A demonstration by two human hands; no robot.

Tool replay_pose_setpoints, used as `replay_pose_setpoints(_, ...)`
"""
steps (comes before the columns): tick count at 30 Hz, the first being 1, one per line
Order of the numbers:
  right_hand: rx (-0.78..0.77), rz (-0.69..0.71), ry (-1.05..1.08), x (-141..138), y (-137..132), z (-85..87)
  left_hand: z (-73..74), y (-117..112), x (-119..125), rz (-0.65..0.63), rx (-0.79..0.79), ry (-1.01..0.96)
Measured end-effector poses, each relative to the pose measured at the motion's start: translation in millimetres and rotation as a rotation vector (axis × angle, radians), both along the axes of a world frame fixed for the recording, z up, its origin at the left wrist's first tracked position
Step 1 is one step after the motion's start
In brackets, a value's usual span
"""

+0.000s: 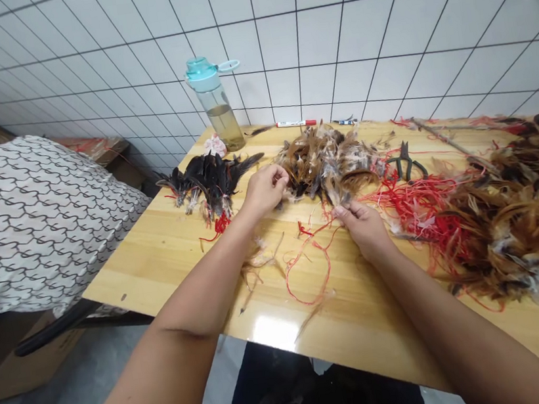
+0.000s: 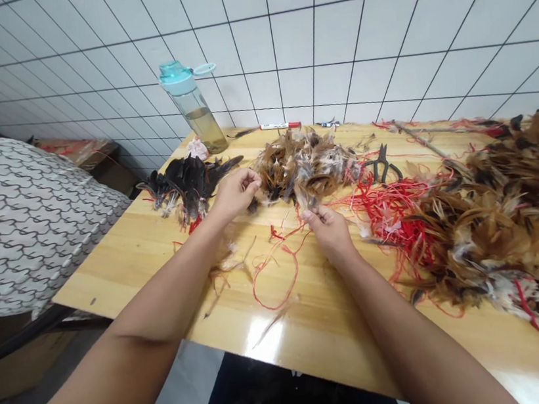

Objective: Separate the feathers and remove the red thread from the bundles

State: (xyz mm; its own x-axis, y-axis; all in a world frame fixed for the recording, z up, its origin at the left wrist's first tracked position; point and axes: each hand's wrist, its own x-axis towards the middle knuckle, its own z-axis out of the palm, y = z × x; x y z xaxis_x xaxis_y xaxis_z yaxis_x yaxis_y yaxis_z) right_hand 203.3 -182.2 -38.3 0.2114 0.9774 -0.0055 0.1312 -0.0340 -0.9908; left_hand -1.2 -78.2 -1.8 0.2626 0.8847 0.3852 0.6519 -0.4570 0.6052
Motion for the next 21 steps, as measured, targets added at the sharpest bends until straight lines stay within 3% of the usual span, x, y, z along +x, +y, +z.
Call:
replay_pose_setpoints(5, 0.000, 0.017, 0.014, 0, -1, 1.5, 2.5, 4, -10, -0.153, -0.085, 0.154)
replay_pose_setpoints(9, 0.000, 0.023, -0.009, 0, -1, 1.6, 4.7, -3, -4, -0.237, -0.051, 0.296)
replay_pose_setpoints(13, 0.002, 0.018, -0.001, 1, -1, -0.2, -2.3, -8, 4, -0.242, 0.000, 0.466)
replay_pose_setpoints(17, 0.008, 0.018, -0.008, 1, -1, -0.8, -12.9, -5, 8, -0.251, 0.003, 0.467)
replay_pose_setpoints(21, 0.002, 0.016, -0.034, 1, -1, -0.4, -13.9, 1, 4, -0.257, 0.011, 0.440)
